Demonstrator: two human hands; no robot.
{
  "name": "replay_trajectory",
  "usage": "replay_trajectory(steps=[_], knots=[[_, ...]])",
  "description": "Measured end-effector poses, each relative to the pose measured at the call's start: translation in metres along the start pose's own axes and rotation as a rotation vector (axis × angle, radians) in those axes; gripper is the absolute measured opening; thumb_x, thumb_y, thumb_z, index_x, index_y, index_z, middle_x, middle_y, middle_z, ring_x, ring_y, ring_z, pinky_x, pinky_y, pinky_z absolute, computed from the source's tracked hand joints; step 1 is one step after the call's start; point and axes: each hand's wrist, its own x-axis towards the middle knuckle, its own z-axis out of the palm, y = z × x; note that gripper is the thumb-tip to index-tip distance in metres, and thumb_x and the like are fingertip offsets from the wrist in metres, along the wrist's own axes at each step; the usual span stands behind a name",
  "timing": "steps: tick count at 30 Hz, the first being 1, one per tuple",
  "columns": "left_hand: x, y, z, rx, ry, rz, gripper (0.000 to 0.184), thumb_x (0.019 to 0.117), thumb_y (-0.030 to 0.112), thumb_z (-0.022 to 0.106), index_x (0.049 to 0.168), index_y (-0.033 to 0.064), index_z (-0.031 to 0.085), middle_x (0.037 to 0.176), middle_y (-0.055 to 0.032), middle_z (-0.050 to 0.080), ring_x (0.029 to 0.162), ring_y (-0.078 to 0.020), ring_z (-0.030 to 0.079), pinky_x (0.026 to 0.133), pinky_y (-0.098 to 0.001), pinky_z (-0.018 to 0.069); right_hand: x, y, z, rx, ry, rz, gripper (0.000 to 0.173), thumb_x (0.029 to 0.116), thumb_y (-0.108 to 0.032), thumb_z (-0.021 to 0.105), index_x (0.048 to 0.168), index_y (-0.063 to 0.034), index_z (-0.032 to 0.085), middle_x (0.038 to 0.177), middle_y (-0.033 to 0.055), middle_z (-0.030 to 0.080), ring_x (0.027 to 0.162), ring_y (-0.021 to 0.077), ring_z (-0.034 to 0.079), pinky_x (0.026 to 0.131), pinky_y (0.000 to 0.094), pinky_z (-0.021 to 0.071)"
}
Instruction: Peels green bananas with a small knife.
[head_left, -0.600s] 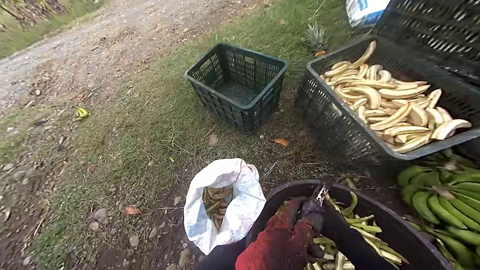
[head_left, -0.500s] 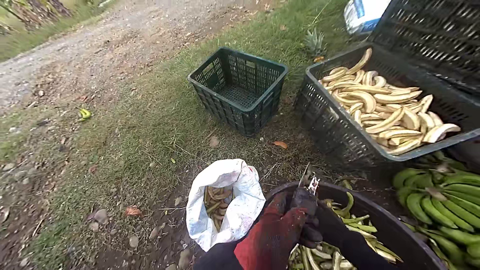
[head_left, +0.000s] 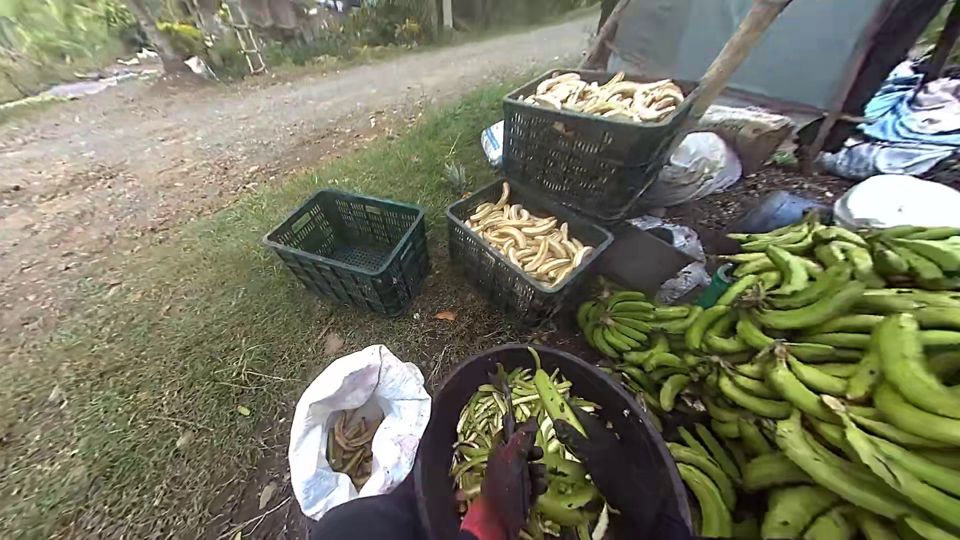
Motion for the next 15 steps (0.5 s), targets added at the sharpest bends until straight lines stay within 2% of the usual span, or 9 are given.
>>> replay_trajectory(steps=[4, 5, 6, 7, 8, 9, 11, 12, 15], knots=[[0.014, -0.075, 0.033, -0.137, 0.087, 0.062, 0.048, 0.1073, 0.042, 0.051, 0.140, 0.0083, 0.045, 0.083, -0.0091, 0.062, 0.061, -0.0167, 0.061, 0.055, -0.0314, 0.0539, -0.042, -0.011, 0.004, 0.315, 0.085, 0.081, 0.048, 0.0988, -0.038, 0.062, 0.135, -0.0061, 0.062, 0.109, 0.0079, 0.072, 0.095, 0.0130, 0.068, 0.089, 0.0357, 0.0558], [0.018, -0.088, 0.031, -0.131, 0.114, 0.109, 0.047, 0.1076, 0.040, 0.052, 0.141, 0.0078, 0.044, 0.084, -0.0100, 0.063, 0.063, -0.0177, 0.062, 0.057, -0.0329, 0.0556, -0.049, -0.013, 0.007, 0.513, 0.101, 0.116, 0.041, 0.1028, -0.031, 0.056, 0.133, -0.0028, 0.062, 0.101, 0.0081, 0.071, 0.084, 0.0125, 0.067, 0.079, 0.0318, 0.0567], [0.021, -0.098, 0.027, -0.095, 0.140, 0.148, 0.048, 0.1078, 0.038, 0.052, 0.144, 0.0074, 0.044, 0.088, -0.0114, 0.065, 0.066, -0.0185, 0.064, 0.060, -0.0347, 0.0573, -0.054, -0.015, 0.012, 0.786, 0.099, 0.141, 0.038, 0.1077, -0.029, 0.044, 0.128, -0.0016, 0.061, 0.088, 0.0070, 0.069, 0.070, 0.0116, 0.065, 0.065, 0.0278, 0.0566], [0.022, -0.107, 0.021, -0.036, 0.158, 0.166, 0.050, 0.1083, 0.036, 0.051, 0.149, 0.0080, 0.041, 0.096, -0.0128, 0.066, 0.071, -0.0185, 0.065, 0.064, -0.0357, 0.0578, -0.054, -0.015, 0.018, 1.139, 0.047, 0.156, 0.048, 0.1102, -0.038, 0.030, 0.124, -0.0030, 0.061, 0.077, 0.0061, 0.066, 0.058, 0.0114, 0.063, 0.053, 0.0269, 0.0565], [0.022, -0.115, 0.017, 0.005, 0.180, 0.159, 0.051, 0.1089, 0.034, 0.050, 0.152, 0.0083, 0.038, 0.101, -0.0134, 0.066, 0.073, -0.0176, 0.063, 0.065, -0.0356, 0.0559, -0.053, -0.016, 0.022, 1.434, -0.037, 0.182, 0.061, 0.1072, -0.053, 0.025, 0.120, -0.0063, 0.062, 0.071, 0.0060, 0.065, 0.052, 0.0138, 0.063, 0.048, 0.0303, 0.0574], [0.021, -0.120, 0.016, 0.034, 0.212, 0.130, 0.049, 0.1099, 0.032, 0.047, 0.151, 0.0077, 0.037, 0.098, -0.0119, 0.063, 0.069, -0.0157, 0.060, 0.062, -0.0339, 0.0535, -0.050, -0.018, 0.025, 1.579, -0.095, 0.189, 0.067, 0.1045, -0.061, 0.024, 0.119, -0.0079, 0.063, 0.070, 0.0063, 0.065, 0.051, 0.0156, 0.064, 0.047, 0.0322, 0.0577], [0.023, -0.123, 0.011, 0.041, 0.221, 0.063, 0.049, 0.1107, 0.032, 0.046, 0.153, 0.0085, 0.035, 0.102, -0.0146, 0.061, 0.073, -0.0196, 0.061, 0.066, -0.0376, 0.0544, -0.047, -0.029, 0.024, 1.619, -0.124, 0.154, 0.069, 0.1060, -0.061, 0.021, 0.120, -0.0076, 0.062, 0.074, 0.0075, 0.066, 0.055, 0.0158, 0.065, 0.051, 0.0317, 0.0580], [0.025, -0.119, 0.005, 0.070, 0.202, 0.045, 0.052, 0.1102, 0.036, 0.046, 0.154, 0.0108, 0.035, 0.105, -0.0159, 0.063, 0.076, -0.0218, 0.063, 0.068, -0.0395, 0.0562, -0.047, -0.036, 0.019, 1.637, -0.131, 0.127, 0.066, 0.1070, -0.058, 0.022, 0.122, -0.0077, 0.061, 0.080, 0.0089, 0.067, 0.061, 0.0170, 0.066, 0.056, 0.0331, 0.0595], [0.009, -0.083, -0.004, 0.182, 0.088, 0.049, 0.064, 0.1058, 0.061, 0.039, 0.155, 0.0188, 0.038, 0.096, -0.0113, 0.069, 0.069, -0.0197, 0.065, 0.062, -0.0359, 0.0564, -0.052, -0.046, -0.013, 1.765, -0.175, -0.055, 0.060, 0.1036, -0.058, 0.038, 0.127, -0.0090, 0.064, 0.096, 0.0136, 0.071, 0.080, 0.0257, 0.071, 0.076, 0.0465, 0.0619]])
